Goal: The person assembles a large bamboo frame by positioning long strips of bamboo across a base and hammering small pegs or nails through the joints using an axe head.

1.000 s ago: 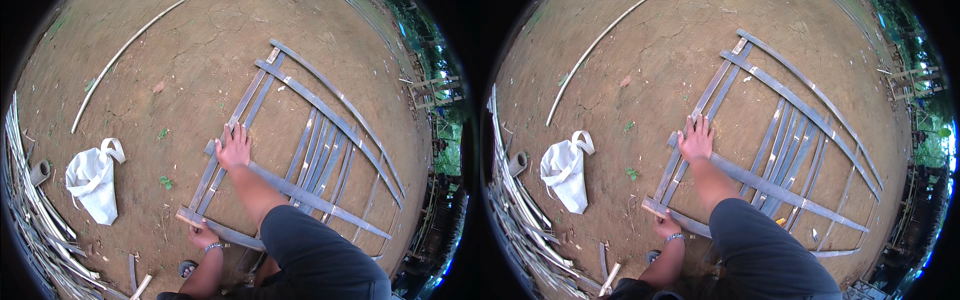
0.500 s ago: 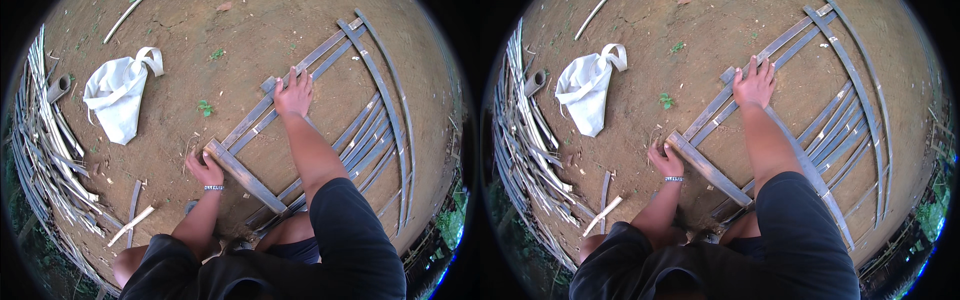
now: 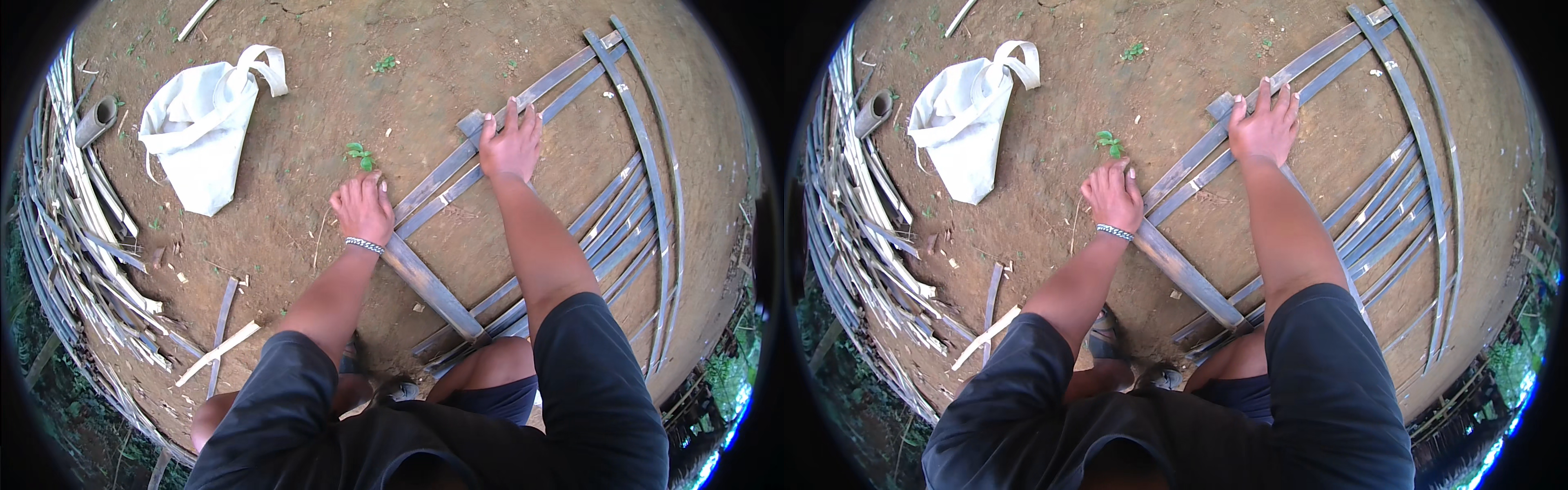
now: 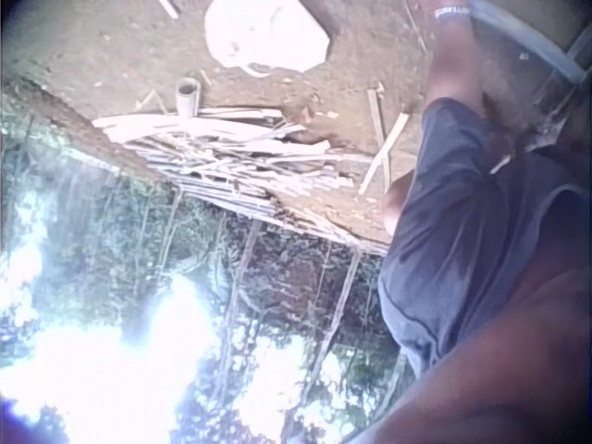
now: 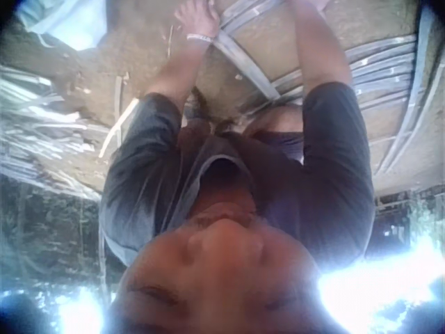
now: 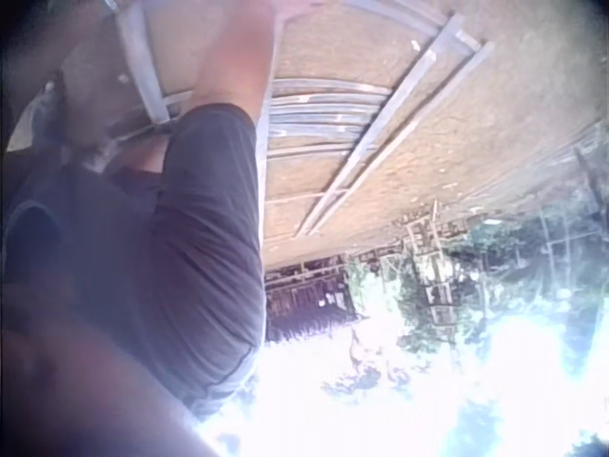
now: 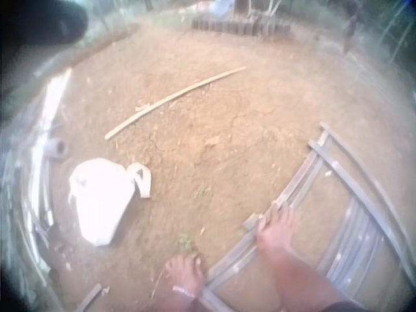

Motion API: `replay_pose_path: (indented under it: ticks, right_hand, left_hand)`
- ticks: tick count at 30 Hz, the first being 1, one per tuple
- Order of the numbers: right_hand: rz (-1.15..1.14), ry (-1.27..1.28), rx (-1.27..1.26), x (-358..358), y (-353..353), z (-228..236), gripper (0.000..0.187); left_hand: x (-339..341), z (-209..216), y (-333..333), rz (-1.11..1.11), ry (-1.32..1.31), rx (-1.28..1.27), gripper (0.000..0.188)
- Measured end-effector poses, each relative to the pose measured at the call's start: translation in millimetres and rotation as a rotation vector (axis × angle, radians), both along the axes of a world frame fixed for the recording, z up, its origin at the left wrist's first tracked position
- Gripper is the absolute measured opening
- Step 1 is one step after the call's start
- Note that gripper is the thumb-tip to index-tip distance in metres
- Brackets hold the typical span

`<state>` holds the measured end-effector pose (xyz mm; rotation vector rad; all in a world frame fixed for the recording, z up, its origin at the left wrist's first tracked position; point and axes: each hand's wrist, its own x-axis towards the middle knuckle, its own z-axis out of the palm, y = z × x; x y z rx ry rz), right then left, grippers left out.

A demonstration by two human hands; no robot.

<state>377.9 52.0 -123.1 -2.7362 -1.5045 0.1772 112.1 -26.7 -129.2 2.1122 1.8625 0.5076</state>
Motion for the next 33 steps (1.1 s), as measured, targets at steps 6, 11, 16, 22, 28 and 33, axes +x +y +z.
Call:
replay_pose_path:
  ticks: [6, 11, 16, 22, 28, 33]
  right_hand:
    - [-0.003, 0.005, 0.01, -1, 0, 2, 0.067]
    - [0.007, -0.013, 0.016, 1, 0, -2, 0.067]
    - [-0.007, 0.002, -0.029, 1, 3, 2, 0.066]
    - [0.016, -0.03, 0.011, 3, -1, -5, 0.066]
    - [0.006, -0.004, -0.013, -4, 1, 4, 0.066]
    - [0.011, 0.009, 0.018, 0, -1, 7, 0.066]
  left_hand:
    - [1, -2, 3, -0.023, 0.044, 0.006, 0.027]
    - [2, -1, 4, -0.035, 0.063, -0.034, 0.026]
    - [1, 0, 4, -0.062, 0.065, -0.067, 0.024]
    - [3, 4, 5, -0.03, 0.044, -0.09, 0.026]
    - [-1, 3, 3, -0.014, 0.036, -0.049, 0.026]
    - [2, 5, 2, -0.017, 0.033, -0.07, 0.025]
